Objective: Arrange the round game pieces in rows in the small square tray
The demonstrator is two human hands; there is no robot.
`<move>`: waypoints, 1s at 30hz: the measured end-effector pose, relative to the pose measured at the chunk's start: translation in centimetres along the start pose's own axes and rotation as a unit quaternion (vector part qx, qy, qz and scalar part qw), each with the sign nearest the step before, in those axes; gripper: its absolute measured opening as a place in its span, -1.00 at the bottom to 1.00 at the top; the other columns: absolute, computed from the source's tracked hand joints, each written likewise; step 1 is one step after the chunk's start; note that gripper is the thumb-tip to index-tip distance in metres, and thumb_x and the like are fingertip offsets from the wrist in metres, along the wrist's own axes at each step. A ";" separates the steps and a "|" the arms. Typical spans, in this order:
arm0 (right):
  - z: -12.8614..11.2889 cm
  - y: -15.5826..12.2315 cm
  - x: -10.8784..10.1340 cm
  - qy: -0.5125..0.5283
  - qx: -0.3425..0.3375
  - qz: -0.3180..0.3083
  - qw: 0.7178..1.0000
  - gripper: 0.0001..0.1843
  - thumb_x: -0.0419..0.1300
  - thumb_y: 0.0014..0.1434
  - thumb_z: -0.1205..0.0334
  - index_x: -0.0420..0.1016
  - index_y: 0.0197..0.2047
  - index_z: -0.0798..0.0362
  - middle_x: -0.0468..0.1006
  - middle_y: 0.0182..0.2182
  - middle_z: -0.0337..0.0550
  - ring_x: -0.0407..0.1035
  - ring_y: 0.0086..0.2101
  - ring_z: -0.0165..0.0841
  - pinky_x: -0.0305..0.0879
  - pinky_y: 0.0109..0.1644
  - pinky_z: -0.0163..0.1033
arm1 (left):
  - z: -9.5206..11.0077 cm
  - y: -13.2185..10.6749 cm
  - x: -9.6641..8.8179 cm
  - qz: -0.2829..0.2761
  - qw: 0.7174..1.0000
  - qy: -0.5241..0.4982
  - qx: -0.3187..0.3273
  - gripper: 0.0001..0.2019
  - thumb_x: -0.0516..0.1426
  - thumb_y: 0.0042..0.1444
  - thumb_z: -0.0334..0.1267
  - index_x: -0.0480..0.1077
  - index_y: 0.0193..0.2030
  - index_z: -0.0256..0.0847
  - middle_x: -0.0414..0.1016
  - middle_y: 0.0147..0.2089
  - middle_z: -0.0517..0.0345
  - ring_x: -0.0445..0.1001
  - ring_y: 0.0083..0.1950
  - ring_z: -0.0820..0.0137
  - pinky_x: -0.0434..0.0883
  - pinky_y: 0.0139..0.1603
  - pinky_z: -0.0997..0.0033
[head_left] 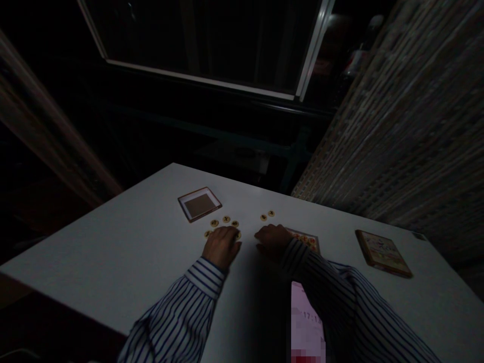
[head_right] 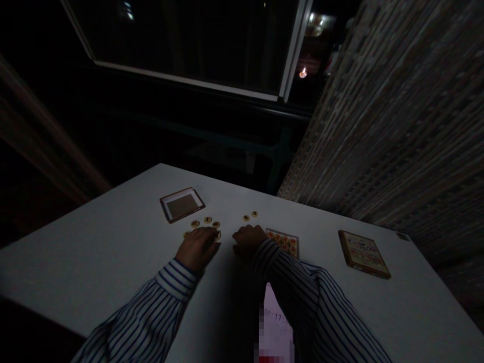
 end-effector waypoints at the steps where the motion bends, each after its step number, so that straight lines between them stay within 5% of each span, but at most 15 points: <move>1: 0.0 0.2 0.1 -0.001 0.003 -0.004 1.000 -0.67 -0.02 0.06 0.10 0.35 -0.13 0.04 0.42 -0.17 -0.02 0.28 -0.17 -0.19 0.19 -0.19 -0.06 | 0.0 0.0 0.2 -0.003 1.000 0.005 -0.001 -0.74 0.08 -0.07 -0.29 0.33 -0.18 -0.22 0.43 -0.18 -0.02 0.35 -0.13 0.21 0.26 -0.10 0.20; 30: -0.1 0.3 -0.3 0.031 0.021 0.008 0.999 -0.59 -0.01 0.04 0.09 0.27 -0.04 0.02 0.37 -0.09 -0.01 0.23 -0.12 -0.16 0.14 -0.15 -0.01 | -0.7 0.5 1.0 0.017 0.998 0.053 -0.008 -0.76 0.04 -0.01 -0.25 0.37 -0.19 -0.22 0.47 -0.26 0.00 0.41 -0.20 0.22 0.29 -0.17 0.21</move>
Point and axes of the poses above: each hand's wrist, its own y-axis towards the middle knuckle, its own x-axis out of the palm, z = x × y, the point moved 10 cm from there along y, towards the middle knuckle
